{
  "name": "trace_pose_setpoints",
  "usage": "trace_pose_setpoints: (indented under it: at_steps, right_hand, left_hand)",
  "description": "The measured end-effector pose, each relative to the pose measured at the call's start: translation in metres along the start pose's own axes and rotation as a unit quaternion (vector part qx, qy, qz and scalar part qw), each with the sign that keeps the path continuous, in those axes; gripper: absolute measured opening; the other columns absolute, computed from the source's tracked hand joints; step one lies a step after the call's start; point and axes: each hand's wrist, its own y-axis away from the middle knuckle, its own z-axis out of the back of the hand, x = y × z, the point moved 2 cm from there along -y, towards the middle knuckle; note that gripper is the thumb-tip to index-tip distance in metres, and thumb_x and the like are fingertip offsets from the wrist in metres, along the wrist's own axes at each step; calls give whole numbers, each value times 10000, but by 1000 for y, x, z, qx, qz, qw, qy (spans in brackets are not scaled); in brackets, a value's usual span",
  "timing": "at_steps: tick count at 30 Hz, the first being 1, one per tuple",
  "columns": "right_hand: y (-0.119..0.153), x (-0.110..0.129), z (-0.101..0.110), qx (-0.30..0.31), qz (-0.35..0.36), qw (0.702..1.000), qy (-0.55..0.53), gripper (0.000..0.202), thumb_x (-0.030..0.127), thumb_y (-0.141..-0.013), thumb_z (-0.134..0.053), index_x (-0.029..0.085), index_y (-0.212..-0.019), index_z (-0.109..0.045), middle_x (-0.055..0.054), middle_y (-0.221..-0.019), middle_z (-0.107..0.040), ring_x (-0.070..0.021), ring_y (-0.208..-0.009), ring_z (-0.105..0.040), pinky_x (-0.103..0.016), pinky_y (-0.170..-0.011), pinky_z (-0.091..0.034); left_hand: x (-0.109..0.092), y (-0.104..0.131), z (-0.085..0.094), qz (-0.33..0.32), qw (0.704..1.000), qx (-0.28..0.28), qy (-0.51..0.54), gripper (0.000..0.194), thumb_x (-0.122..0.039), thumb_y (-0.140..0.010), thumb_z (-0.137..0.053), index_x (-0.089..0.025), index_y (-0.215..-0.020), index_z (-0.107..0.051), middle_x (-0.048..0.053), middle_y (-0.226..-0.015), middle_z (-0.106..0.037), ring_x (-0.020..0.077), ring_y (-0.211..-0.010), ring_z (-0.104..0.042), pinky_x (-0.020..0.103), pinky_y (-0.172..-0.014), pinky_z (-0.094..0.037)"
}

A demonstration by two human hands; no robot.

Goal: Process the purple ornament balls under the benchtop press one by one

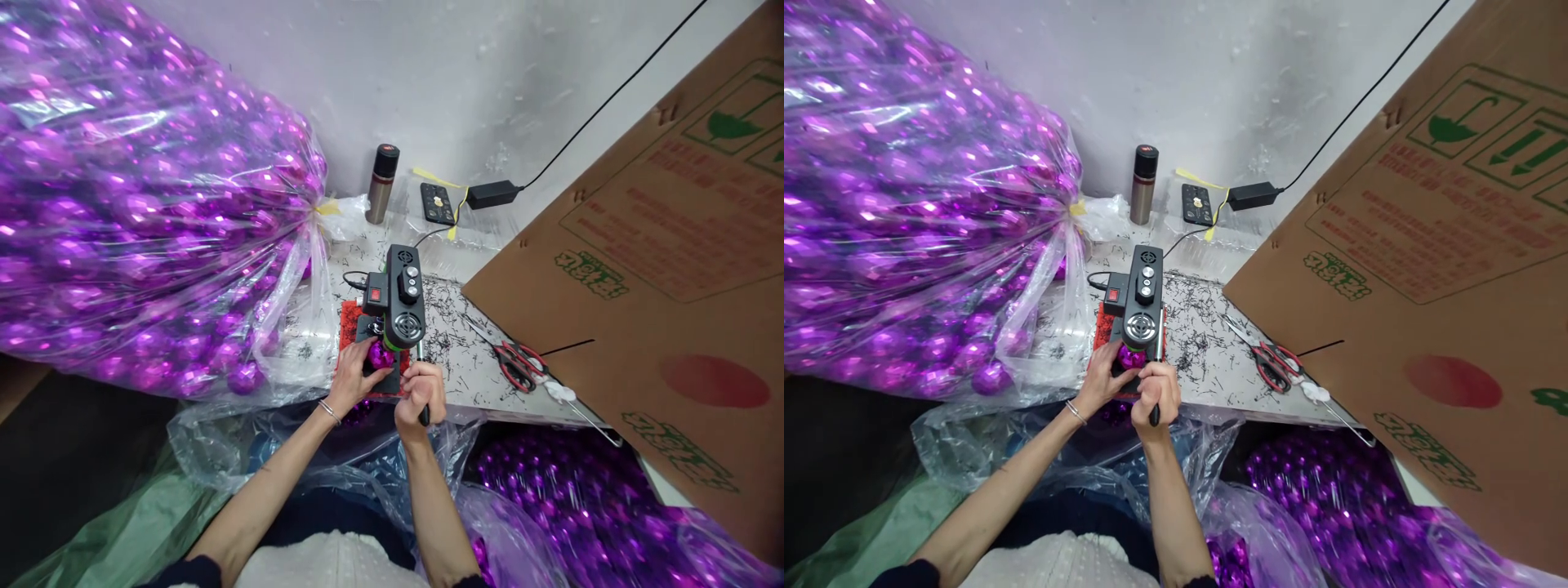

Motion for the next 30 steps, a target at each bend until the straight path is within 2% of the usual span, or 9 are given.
trace_pose_setpoints:
  at_steps: [7,15,21,26,30]
  right_hand:
    - [5,-6,-4,-15,11,1000,18,373,257,-1075,-386,234,-721,-503,16,-746,-558,-120,-630,-570,-297,-589,-469]
    - [2,-7,-7,-19,33,999,1,372,244,-1086,-366,234,-733,-484,35,-744,-540,-115,-642,-564,-325,-707,-513]
    - [7,-12,-8,-27,45,999,8,374,243,-1092,-340,238,-742,-469,35,-734,-530,-120,-642,-568,-318,-692,-513]
    - [9,-15,-9,-9,74,997,22,384,275,-1094,-363,233,-733,-487,32,-737,-560,-116,-642,-576,-325,-717,-525]
    - [-7,-1,-8,-37,26,999,5,404,205,-1076,-366,233,-682,-452,36,-688,-521,-115,-622,-552,-282,-623,-465]
  left_hand:
    - [0,1,-1,-25,1000,-17,2,581,-488,-943,-753,-174,-1408,-603,154,-1278,-739,321,-1189,-696,465,-1043,-523]
    - [0,0,-2,-39,999,-31,1,574,-491,-943,-760,-176,-1397,-604,144,-1255,-747,309,-1162,-705,448,-1016,-534]
    - [2,0,-3,-25,999,-25,4,565,-487,-934,-768,-196,-1392,-608,133,-1258,-746,309,-1166,-705,455,-1023,-530]
    - [3,-3,-4,-36,999,-29,11,560,-472,-935,-768,-170,-1381,-614,149,-1260,-746,316,-1180,-706,460,-1026,-539]
    - [3,-7,-2,-34,999,-21,23,574,-485,-928,-774,-180,-1384,-607,150,-1261,-749,321,-1183,-712,478,-1031,-549]
